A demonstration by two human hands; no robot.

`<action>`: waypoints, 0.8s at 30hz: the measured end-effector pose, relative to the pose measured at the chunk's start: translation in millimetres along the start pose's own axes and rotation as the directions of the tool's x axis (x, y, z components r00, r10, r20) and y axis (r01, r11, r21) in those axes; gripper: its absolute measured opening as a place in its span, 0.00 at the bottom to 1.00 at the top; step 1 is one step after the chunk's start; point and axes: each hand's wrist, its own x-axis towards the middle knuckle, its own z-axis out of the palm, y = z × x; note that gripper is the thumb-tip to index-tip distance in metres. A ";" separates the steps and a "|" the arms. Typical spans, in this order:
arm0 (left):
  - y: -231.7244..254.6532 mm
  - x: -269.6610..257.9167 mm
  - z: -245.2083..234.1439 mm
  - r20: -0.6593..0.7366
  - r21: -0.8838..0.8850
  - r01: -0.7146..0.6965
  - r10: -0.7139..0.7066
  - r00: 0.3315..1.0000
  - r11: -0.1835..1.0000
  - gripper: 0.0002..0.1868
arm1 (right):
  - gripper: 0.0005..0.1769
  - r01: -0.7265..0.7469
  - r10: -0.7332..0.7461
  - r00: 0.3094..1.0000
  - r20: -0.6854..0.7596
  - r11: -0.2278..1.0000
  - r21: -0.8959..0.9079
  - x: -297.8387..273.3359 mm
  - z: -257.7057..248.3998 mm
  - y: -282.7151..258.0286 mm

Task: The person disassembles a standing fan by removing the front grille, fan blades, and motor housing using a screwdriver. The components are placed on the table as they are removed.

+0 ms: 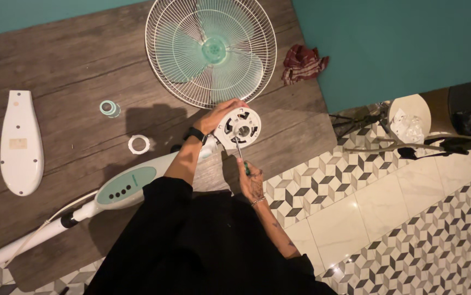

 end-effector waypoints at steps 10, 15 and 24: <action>31.8 -7.5 21.9 -0.033 0.446 -0.101 0.129 0.991 0.889 0.21 | 0.27 -0.048 0.049 0.999 0.015 0.997 -0.057 8.7 -10.7 19.4; 45.2 -11.1 26.7 -0.060 0.514 -0.086 0.135 0.989 0.854 0.23 | 0.25 0.116 -0.119 0.992 -0.046 0.992 -0.058 13.4 -2.4 29.8; 55.6 -19.3 34.5 -0.170 0.500 0.024 0.072 0.983 0.866 0.24 | 0.20 0.218 -0.221 0.974 -0.048 0.974 -0.055 26.9 6.9 50.1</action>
